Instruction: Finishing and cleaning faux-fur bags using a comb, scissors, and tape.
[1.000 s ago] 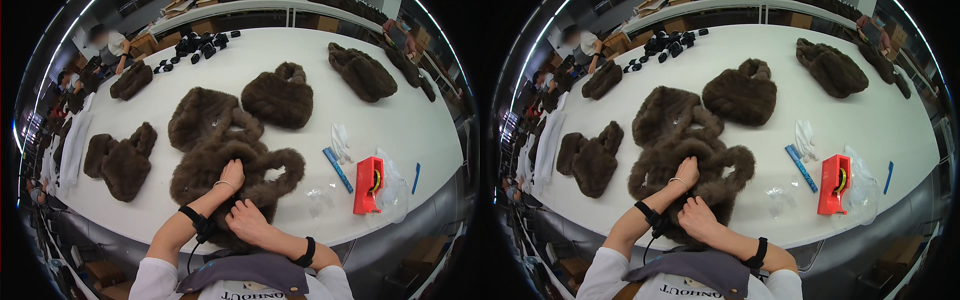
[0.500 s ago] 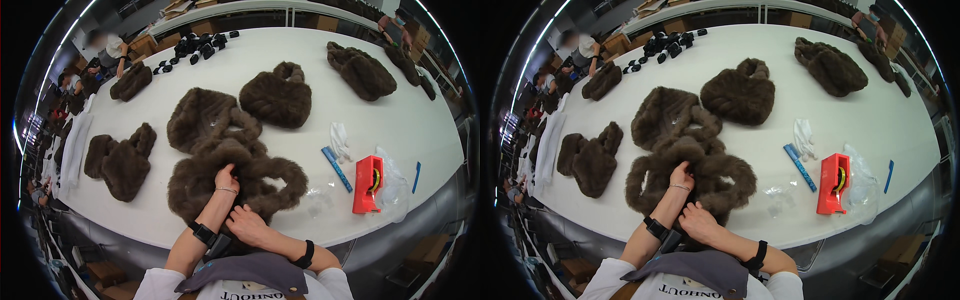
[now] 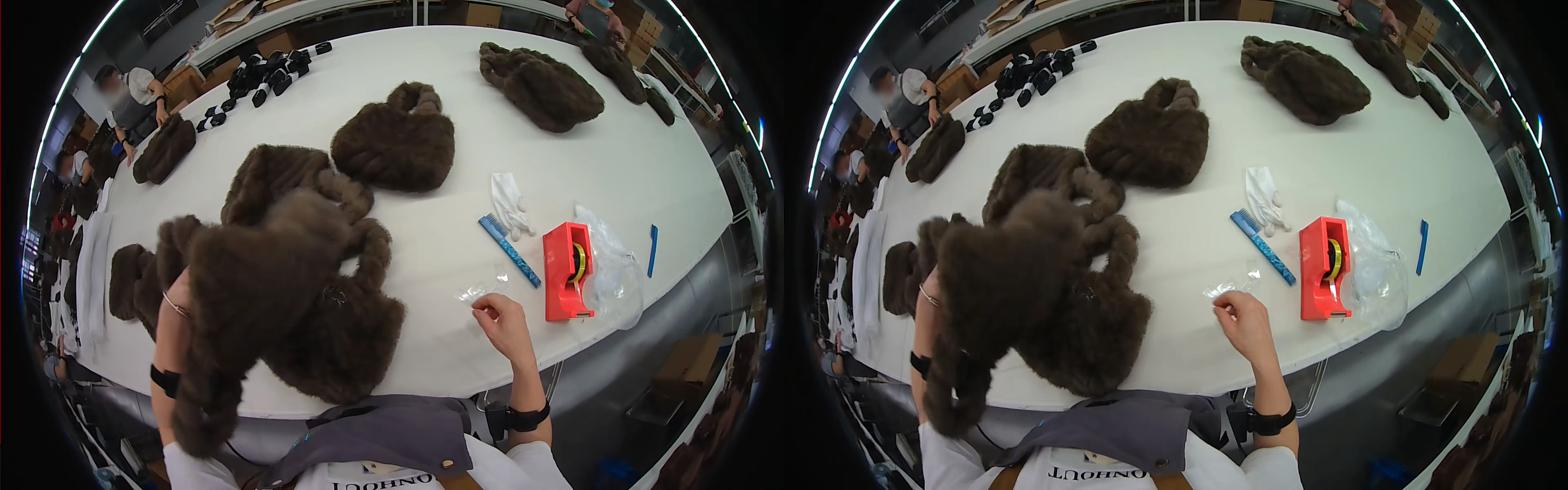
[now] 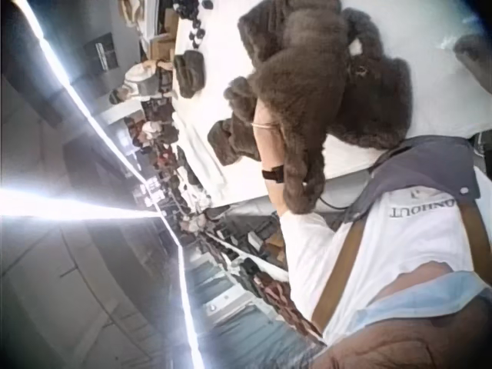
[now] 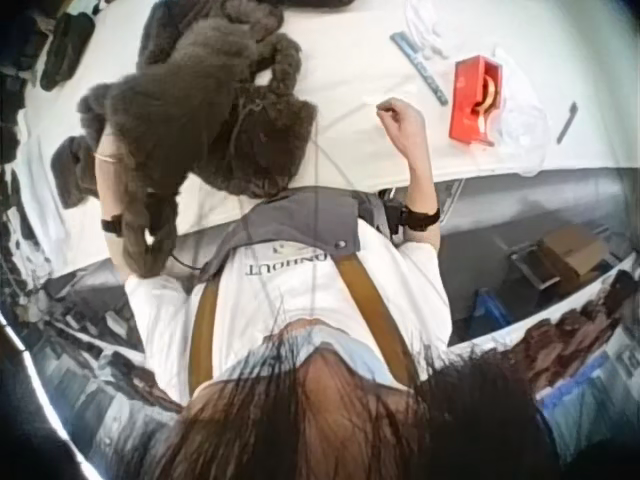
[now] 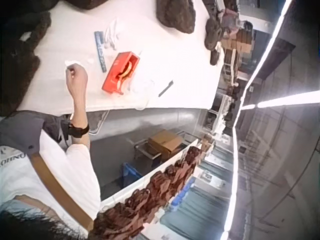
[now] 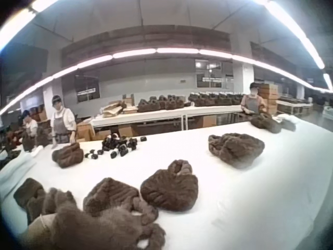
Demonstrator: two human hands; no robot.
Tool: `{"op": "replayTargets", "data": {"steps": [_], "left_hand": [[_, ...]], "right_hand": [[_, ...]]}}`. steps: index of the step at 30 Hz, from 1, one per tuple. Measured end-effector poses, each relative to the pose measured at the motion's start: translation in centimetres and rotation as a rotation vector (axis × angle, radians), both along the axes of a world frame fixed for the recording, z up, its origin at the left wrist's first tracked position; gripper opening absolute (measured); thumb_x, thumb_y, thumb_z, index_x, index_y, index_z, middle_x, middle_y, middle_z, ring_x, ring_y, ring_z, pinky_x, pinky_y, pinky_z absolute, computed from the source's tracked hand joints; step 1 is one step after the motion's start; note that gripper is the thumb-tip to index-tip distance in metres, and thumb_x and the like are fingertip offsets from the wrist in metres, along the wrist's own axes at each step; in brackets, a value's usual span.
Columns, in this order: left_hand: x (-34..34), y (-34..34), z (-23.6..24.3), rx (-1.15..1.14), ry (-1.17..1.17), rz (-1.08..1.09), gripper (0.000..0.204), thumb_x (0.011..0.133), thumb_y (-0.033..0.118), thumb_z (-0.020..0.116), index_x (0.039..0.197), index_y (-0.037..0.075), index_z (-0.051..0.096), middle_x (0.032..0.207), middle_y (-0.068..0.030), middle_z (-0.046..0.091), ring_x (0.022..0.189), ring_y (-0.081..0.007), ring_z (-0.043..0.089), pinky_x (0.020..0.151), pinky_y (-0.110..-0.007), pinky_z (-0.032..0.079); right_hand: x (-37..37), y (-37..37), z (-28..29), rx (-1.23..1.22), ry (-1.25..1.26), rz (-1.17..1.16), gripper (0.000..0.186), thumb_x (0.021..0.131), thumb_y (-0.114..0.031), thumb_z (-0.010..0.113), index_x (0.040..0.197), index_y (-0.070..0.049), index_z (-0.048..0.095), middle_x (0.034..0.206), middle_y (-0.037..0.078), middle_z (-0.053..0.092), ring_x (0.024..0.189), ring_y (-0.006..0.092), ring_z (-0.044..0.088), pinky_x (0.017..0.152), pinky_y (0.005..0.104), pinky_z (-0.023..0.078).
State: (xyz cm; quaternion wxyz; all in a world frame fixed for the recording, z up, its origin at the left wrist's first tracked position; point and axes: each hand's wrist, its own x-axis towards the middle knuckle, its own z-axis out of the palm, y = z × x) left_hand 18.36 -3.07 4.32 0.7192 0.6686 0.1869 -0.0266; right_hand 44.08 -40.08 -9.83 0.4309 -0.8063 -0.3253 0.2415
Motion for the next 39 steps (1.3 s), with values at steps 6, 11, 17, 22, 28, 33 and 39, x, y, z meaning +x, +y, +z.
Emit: {"op": "replayTargets", "data": {"steps": [6, 11, 17, 22, 28, 33, 39], "left_hand": [[6.2, -5.9, 2.0, 1.213, 0.408, -1.227, 0.009, 0.064, 0.010, 0.054, 0.065, 0.005, 0.062, 0.070, -0.0137, 0.062, 0.074, -0.0279, 0.059, 0.083, -0.040, 0.034], [7.0, -12.7, -0.8, 1.171, 0.287, -1.456, 0.013, 0.070, 0.012, 0.053, 0.069, 0.007, 0.065, 0.067, -0.0092, 0.064, 0.067, -0.0218, 0.060, 0.081, -0.035, 0.029], [8.3, -16.1, -5.8, 1.161, 0.015, -1.402, 0.009, 0.074, 0.011, 0.053, 0.080, 0.007, 0.059, 0.066, -0.0057, 0.062, 0.072, -0.0194, 0.060, 0.085, -0.035, 0.031], [8.2, -16.2, -10.3, 1.120, -0.304, -1.088, 0.011, 0.076, 0.006, 0.053, 0.086, 0.009, 0.053, 0.069, -0.0039, 0.058, 0.076, -0.0177, 0.057, 0.082, -0.034, 0.031], [6.7, -17.6, -14.9, 1.129, -0.341, -0.819, 0.011, 0.075, 0.007, 0.054, 0.084, 0.008, 0.050, 0.069, -0.0022, 0.054, 0.079, -0.0172, 0.054, 0.075, -0.033, 0.037], [6.3, -19.2, -17.4, 1.272, -0.245, -0.789, 0.010, 0.072, 0.011, 0.055, 0.079, 0.005, 0.059, 0.075, -0.0040, 0.057, 0.086, -0.0214, 0.053, 0.077, -0.030, 0.040], [6.2, -18.5, -15.8, 1.365, -0.214, -0.857, 0.007, 0.066, 0.012, 0.058, 0.069, 0.006, 0.059, 0.079, -0.0060, 0.055, 0.087, -0.0215, 0.051, 0.075, -0.035, 0.043]], "right_hand": [[-2.6, -4.9, -7.7, -0.314, -0.388, -0.183, 0.011, 0.072, -0.009, 0.066, 0.077, -0.002, 0.059, 0.081, 0.011, 0.055, 0.072, 0.0270, 0.054, 0.067, 0.0361, 0.045], [-2.8, -5.3, -9.8, -0.196, -0.124, -0.300, 0.013, 0.072, -0.008, 0.066, 0.081, -0.003, 0.057, 0.086, 0.012, 0.053, 0.078, 0.0266, 0.052, 0.067, 0.0369, 0.044], [-2.2, -4.7, -10.2, -0.169, -0.567, -0.378, 0.012, 0.074, -0.006, 0.064, 0.080, -0.002, 0.055, 0.079, 0.012, 0.053, 0.071, 0.0294, 0.052, 0.065, 0.0374, 0.043], [-1.7, -6.0, -11.1, -0.158, -0.310, -0.446, 0.012, 0.079, -0.007, 0.062, 0.082, 0.000, 0.053, 0.077, 0.012, 0.057, 0.070, 0.0265, 0.056, 0.065, 0.0346, 0.045], [-3.1, -4.4, -4.0, 0.309, 0.128, -0.511, 0.011, 0.081, 0.001, 0.061, 0.086, -0.001, 0.052, 0.075, 0.005, 0.057, 0.069, 0.0087, 0.055, 0.063, 0.0216, 0.047], [-7.3, 2.2, 1.3, 0.437, 0.385, -0.156, 0.028, 0.077, 0.005, 0.064, 0.103, 0.001, 0.054, 0.081, 0.003, 0.058, 0.073, 0.0083, 0.055, 0.067, 0.0216, 0.045], [-8.0, 4.5, -5.2, 0.280, 0.726, -0.010, 0.014, 0.083, -0.003, 0.061, 0.096, 0.002, 0.059, 0.078, 0.002, 0.060, 0.070, 0.0070, 0.055, 0.063, 0.0210, 0.045]]}}
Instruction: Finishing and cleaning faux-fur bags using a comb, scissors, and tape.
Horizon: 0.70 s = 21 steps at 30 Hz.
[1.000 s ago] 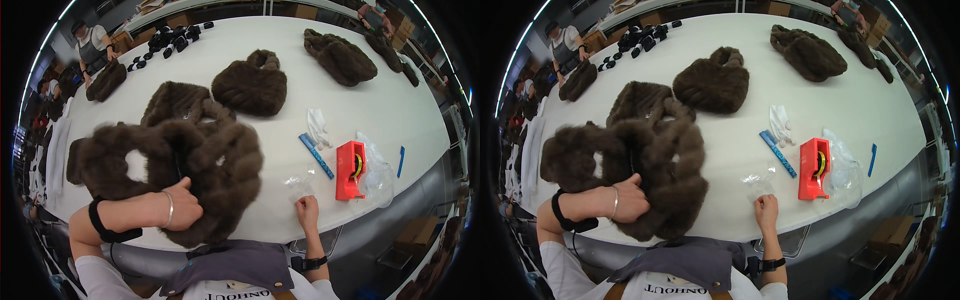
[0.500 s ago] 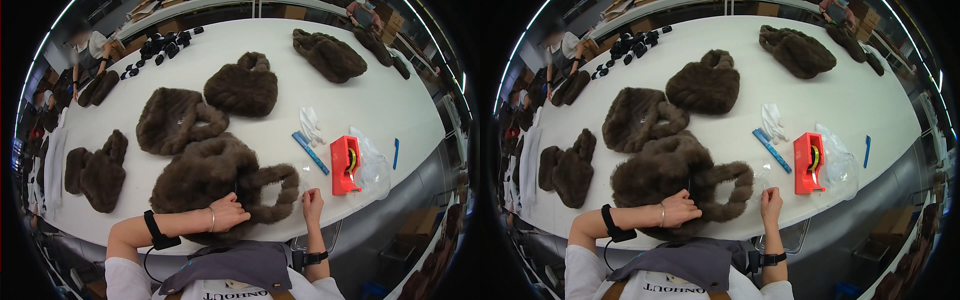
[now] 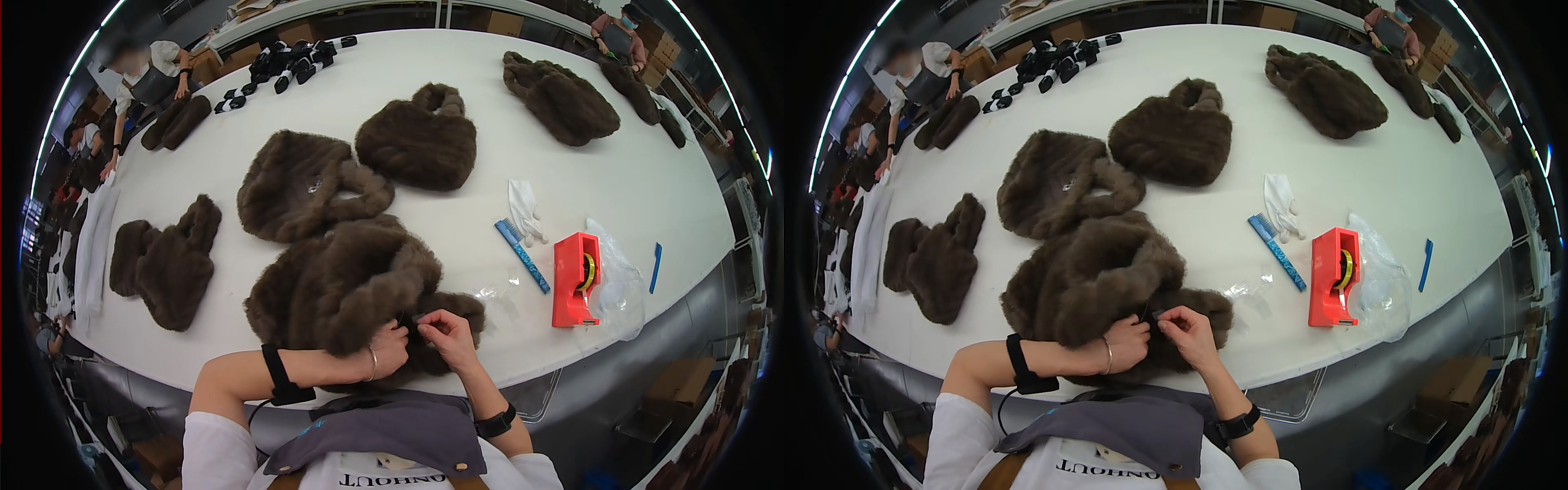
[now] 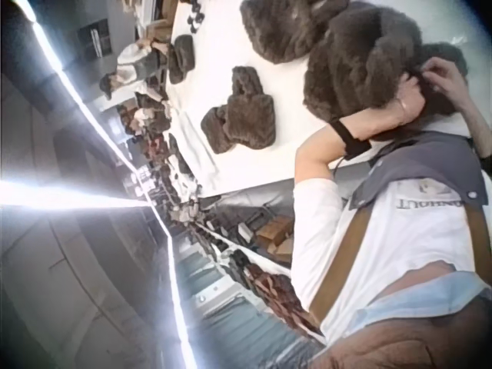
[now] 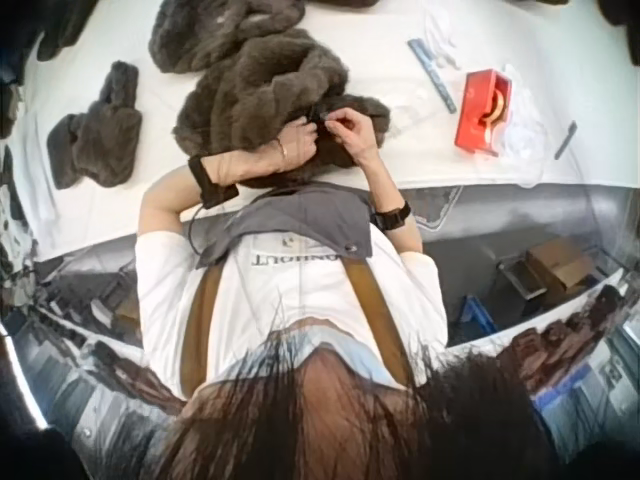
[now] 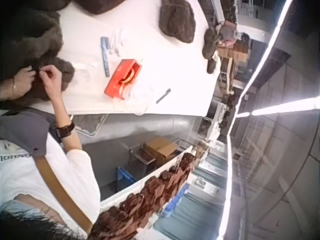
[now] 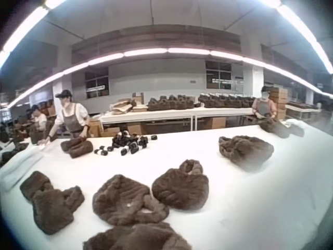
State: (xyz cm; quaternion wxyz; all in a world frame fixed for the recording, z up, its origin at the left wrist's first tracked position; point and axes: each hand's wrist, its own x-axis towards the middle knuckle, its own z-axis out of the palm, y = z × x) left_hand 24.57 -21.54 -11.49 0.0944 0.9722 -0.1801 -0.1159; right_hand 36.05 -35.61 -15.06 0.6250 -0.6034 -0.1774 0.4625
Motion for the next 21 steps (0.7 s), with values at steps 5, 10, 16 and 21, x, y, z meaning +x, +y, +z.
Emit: {"op": "replayTargets", "data": {"steps": [5, 10, 16, 21], "left_hand": [[-1.0, 2.1, 0.4, -0.448, 0.026, 0.290, 0.012, 0.077, 0.012, 0.060, 0.074, 0.000, 0.058, 0.086, -0.0124, 0.055, 0.089, -0.0271, 0.051, 0.079, -0.037, 0.043], [-1.4, 2.1, 0.5, -0.624, 0.117, 0.450, 0.010, 0.080, 0.007, 0.058, 0.076, -0.001, 0.054, 0.084, -0.0139, 0.053, 0.091, -0.0300, 0.050, 0.079, -0.038, 0.043], [-1.2, 2.0, -0.4, -0.639, 0.105, 0.446, 0.010, 0.080, 0.007, 0.058, 0.078, -0.002, 0.056, 0.086, -0.0146, 0.054, 0.093, -0.0307, 0.050, 0.081, -0.039, 0.043], [-1.2, 1.9, -0.6, -0.621, 0.095, 0.426, 0.009, 0.078, 0.006, 0.061, 0.079, -0.003, 0.058, 0.088, -0.0139, 0.054, 0.096, -0.0299, 0.050, 0.082, -0.038, 0.043]], "right_hand": [[-0.6, -0.4, -1.0, -0.023, 0.077, -0.016, 0.013, 0.087, -0.007, 0.058, 0.093, 0.004, 0.061, 0.079, 0.005, 0.063, 0.070, 0.0096, 0.059, 0.062, 0.0224, 0.049], [0.0, -0.8, 0.2, -0.075, -0.118, 0.121, 0.013, 0.086, -0.005, 0.057, 0.093, 0.005, 0.063, 0.083, 0.007, 0.065, 0.074, 0.0114, 0.061, 0.065, 0.0232, 0.049], [0.7, -1.2, 1.6, -0.114, -0.520, 0.294, 0.010, 0.080, -0.003, 0.060, 0.088, 0.001, 0.065, 0.079, 0.011, 0.063, 0.069, 0.0192, 0.062, 0.061, 0.0286, 0.047], [0.3, -0.3, 2.6, -0.062, -0.623, 0.309, 0.009, 0.079, -0.005, 0.061, 0.087, 0.000, 0.064, 0.079, 0.011, 0.062, 0.070, 0.0244, 0.060, 0.061, 0.0313, 0.046]]}}
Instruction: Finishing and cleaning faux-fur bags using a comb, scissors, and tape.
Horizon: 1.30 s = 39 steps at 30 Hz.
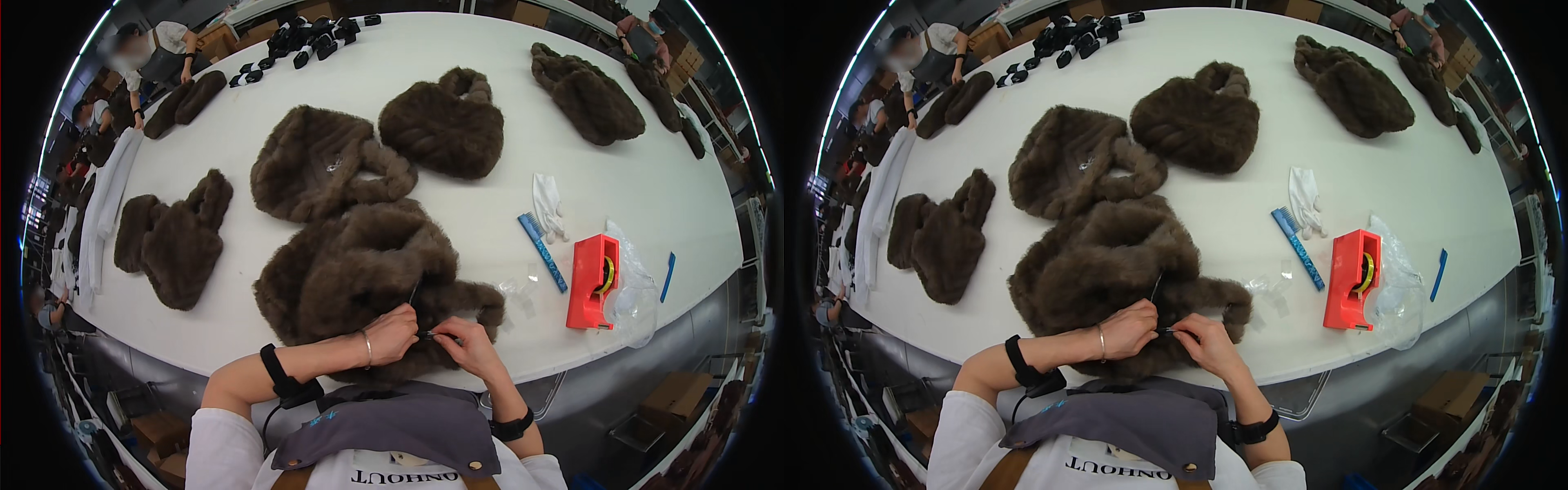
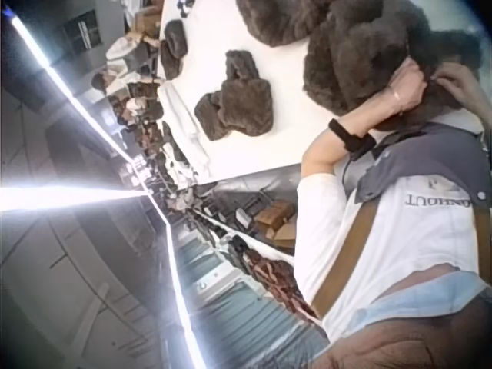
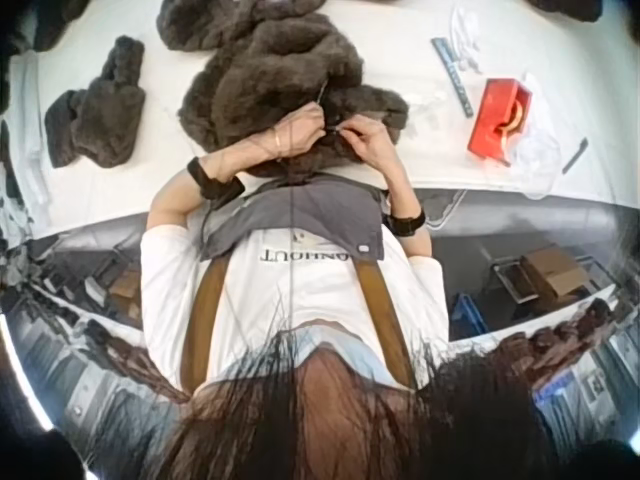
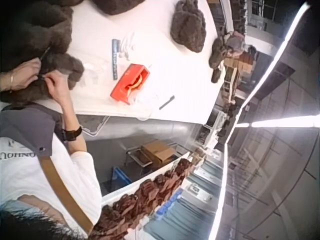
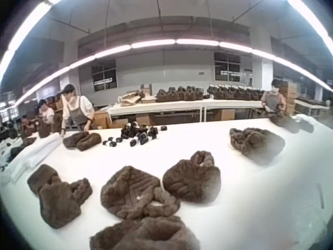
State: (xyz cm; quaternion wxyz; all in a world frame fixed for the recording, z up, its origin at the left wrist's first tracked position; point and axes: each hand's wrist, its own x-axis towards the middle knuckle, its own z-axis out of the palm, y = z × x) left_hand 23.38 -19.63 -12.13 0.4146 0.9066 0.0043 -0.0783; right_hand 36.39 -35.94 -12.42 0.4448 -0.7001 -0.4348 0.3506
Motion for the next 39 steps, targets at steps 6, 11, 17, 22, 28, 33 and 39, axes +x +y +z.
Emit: {"op": "replayTargets", "data": {"steps": [6, 11, 17, 22, 28, 33, 39], "left_hand": [[0.0, 0.1, -0.5, 0.023, -0.028, -0.029, 0.016, 0.070, 0.006, 0.068, 0.079, -0.003, 0.058, 0.096, -0.0134, 0.056, 0.105, -0.0299, 0.048, 0.086, -0.035, 0.043], [0.4, 0.7, 0.3, 0.052, -0.022, -0.027, 0.020, 0.067, 0.006, 0.069, 0.081, -0.003, 0.059, 0.101, -0.0147, 0.053, 0.111, -0.0289, 0.044, 0.090, -0.034, 0.042], [0.2, 1.7, -0.1, -0.011, -0.076, -0.053, 0.007, 0.066, 0.002, 0.063, 0.072, 0.000, 0.060, 0.093, -0.0121, 0.054, 0.103, -0.0270, 0.049, 0.086, -0.034, 0.043], [0.5, 2.9, 0.7, -0.076, 0.111, -0.070, 0.003, 0.068, 0.000, 0.059, 0.068, -0.002, 0.061, 0.094, -0.0116, 0.060, 0.104, -0.0259, 0.051, 0.087, -0.034, 0.044], [0.5, 3.5, 1.0, -0.015, 0.130, -0.139, 0.004, 0.066, 0.000, 0.059, 0.066, -0.003, 0.061, 0.092, -0.0118, 0.060, 0.103, -0.0258, 0.052, 0.085, -0.033, 0.046], [0.0, 3.5, 0.9, 0.010, 0.092, -0.170, 0.006, 0.066, 0.001, 0.061, 0.070, -0.003, 0.062, 0.094, -0.0111, 0.059, 0.103, -0.0254, 0.051, 0.085, -0.033, 0.046], [-1.3, 3.1, -0.1, 0.176, -0.001, -0.180, 0.014, 0.064, 0.002, 0.061, 0.078, -0.002, 0.063, 0.096, -0.0117, 0.055, 0.105, -0.0262, 0.049, 0.084, -0.034, 0.046]], "right_hand": [[-1.0, 0.9, 0.0, 0.032, 0.038, 0.005, 0.010, 0.078, -0.005, 0.063, 0.087, -0.001, 0.063, 0.081, 0.010, 0.061, 0.072, 0.0241, 0.060, 0.061, 0.0309, 0.047], [-1.7, 1.2, -0.3, -0.018, 0.080, -0.036, 0.015, 0.077, -0.005, 0.065, 0.090, -0.001, 0.061, 0.082, 0.010, 0.063, 0.073, 0.0213, 0.062, 0.062, 0.0292, 0.047], [-2.7, 1.8, -1.4, 0.003, 0.230, -0.061, 0.023, 0.075, -0.003, 0.068, 0.095, -0.001, 0.056, 0.081, 0.009, 0.064, 0.075, 0.0176, 0.064, 0.066, 0.0271, 0.049], [-2.9, 2.3, -1.6, -0.055, 0.245, -0.003, 0.022, 0.074, -0.003, 0.068, 0.092, 0.001, 0.058, 0.078, 0.007, 0.063, 0.072, 0.0129, 0.061, 0.067, 0.0253, 0.048], [-3.2, 2.9, -2.1, -0.068, 0.261, 0.040, 0.017, 0.076, -0.008, 0.065, 0.089, 0.000, 0.060, 0.075, 0.006, 0.063, 0.065, 0.0116, 0.056, 0.061, 0.0249, 0.046], [-3.4, 3.0, -3.0, -0.017, 0.245, 0.041, 0.016, 0.077, -0.009, 0.063, 0.089, -0.001, 0.059, 0.071, 0.006, 0.060, 0.060, 0.0115, 0.054, 0.058, 0.0257, 0.045], [-4.0, 3.8, -2.3, 0.012, 0.262, 0.052, 0.014, 0.076, -0.008, 0.060, 0.088, -0.002, 0.057, 0.067, 0.006, 0.057, 0.055, 0.0119, 0.051, 0.054, 0.0267, 0.044]]}}
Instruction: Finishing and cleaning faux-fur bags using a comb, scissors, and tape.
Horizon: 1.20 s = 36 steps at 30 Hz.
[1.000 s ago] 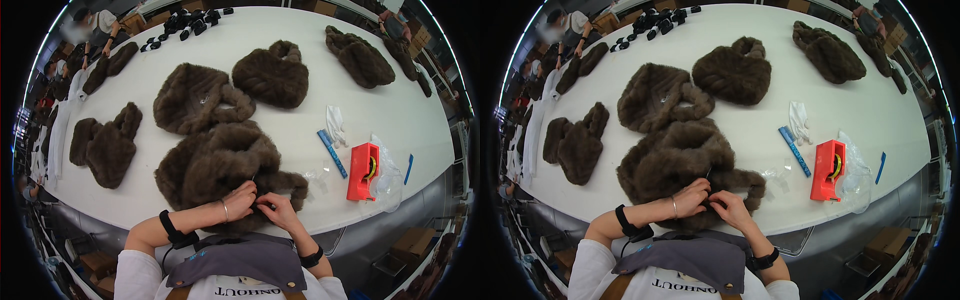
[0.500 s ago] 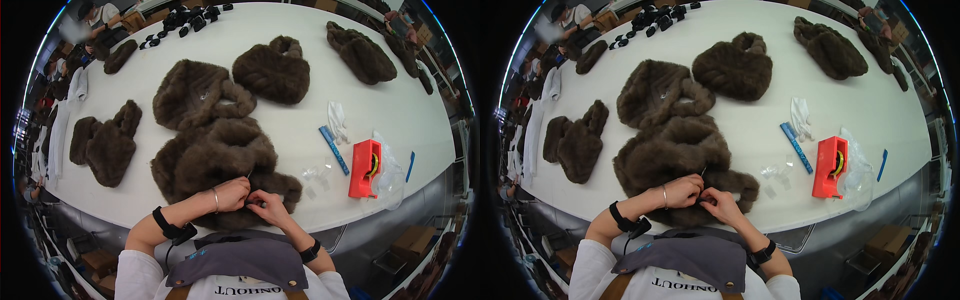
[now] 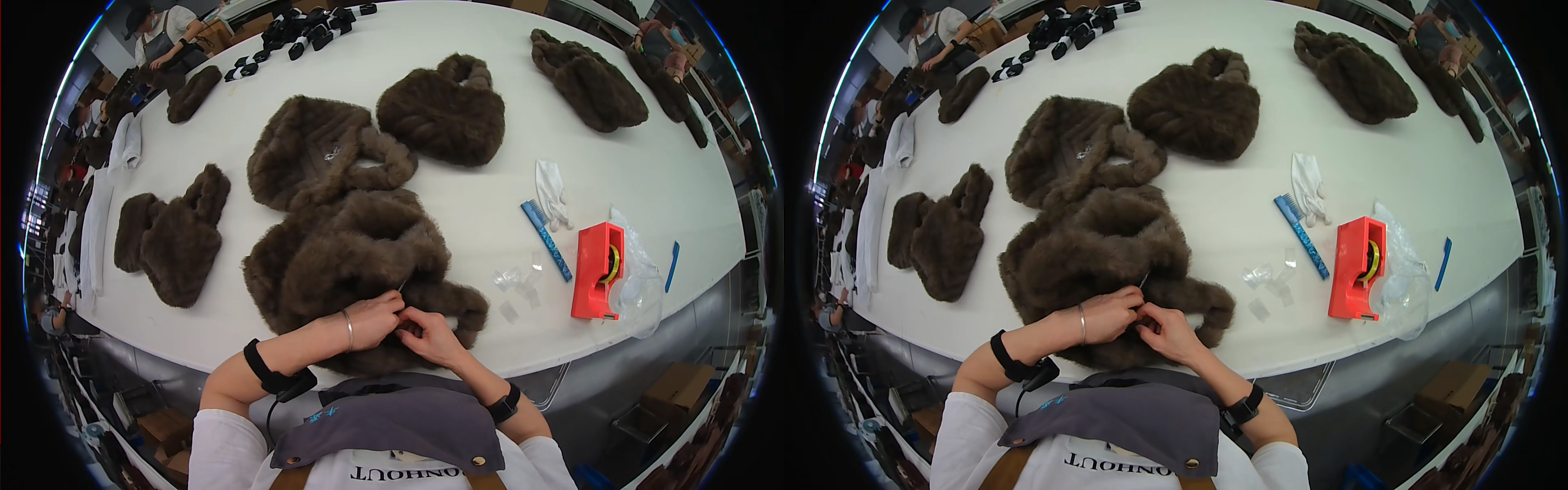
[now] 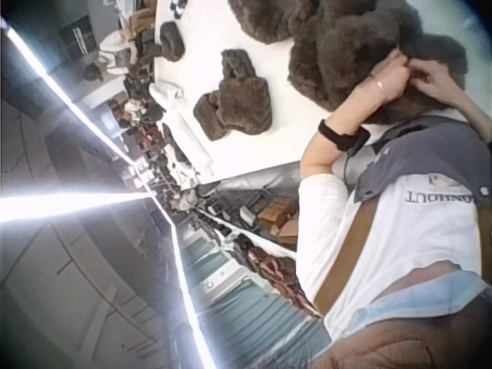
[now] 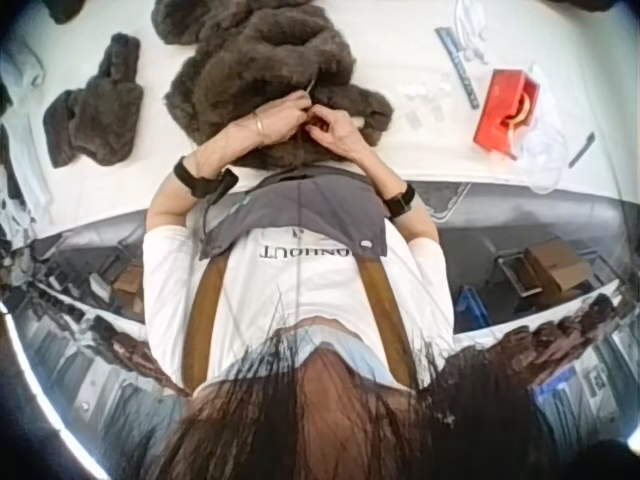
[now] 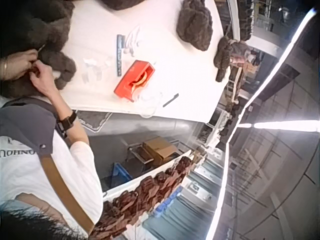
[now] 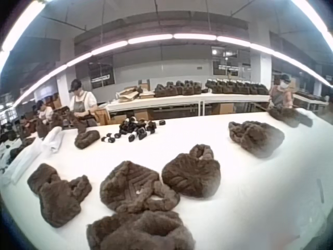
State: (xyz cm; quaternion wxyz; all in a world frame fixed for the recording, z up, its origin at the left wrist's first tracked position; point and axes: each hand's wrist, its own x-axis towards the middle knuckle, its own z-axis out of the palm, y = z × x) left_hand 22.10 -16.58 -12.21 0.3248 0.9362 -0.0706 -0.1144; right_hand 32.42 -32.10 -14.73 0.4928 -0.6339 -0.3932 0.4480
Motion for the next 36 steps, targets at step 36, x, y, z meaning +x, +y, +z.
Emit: {"op": "replayTargets", "data": {"steps": [36], "left_hand": [[-0.2, 2.1, -0.3, -0.406, 0.120, 0.038, 0.015, 0.074, 0.016, 0.062, 0.068, 0.003, 0.064, 0.093, -0.0057, 0.051, 0.100, -0.0246, 0.042, 0.088, -0.033, 0.036]], "right_hand": [[14.1, -12.3, 2.1, 0.001, -0.532, -0.988, 0.011, 0.080, -0.001, 0.056, 0.089, 0.001, 0.061, 0.084, 0.006, 0.062, 0.074, 0.0137, 0.057, 0.063, 0.0231, 0.044]]}}
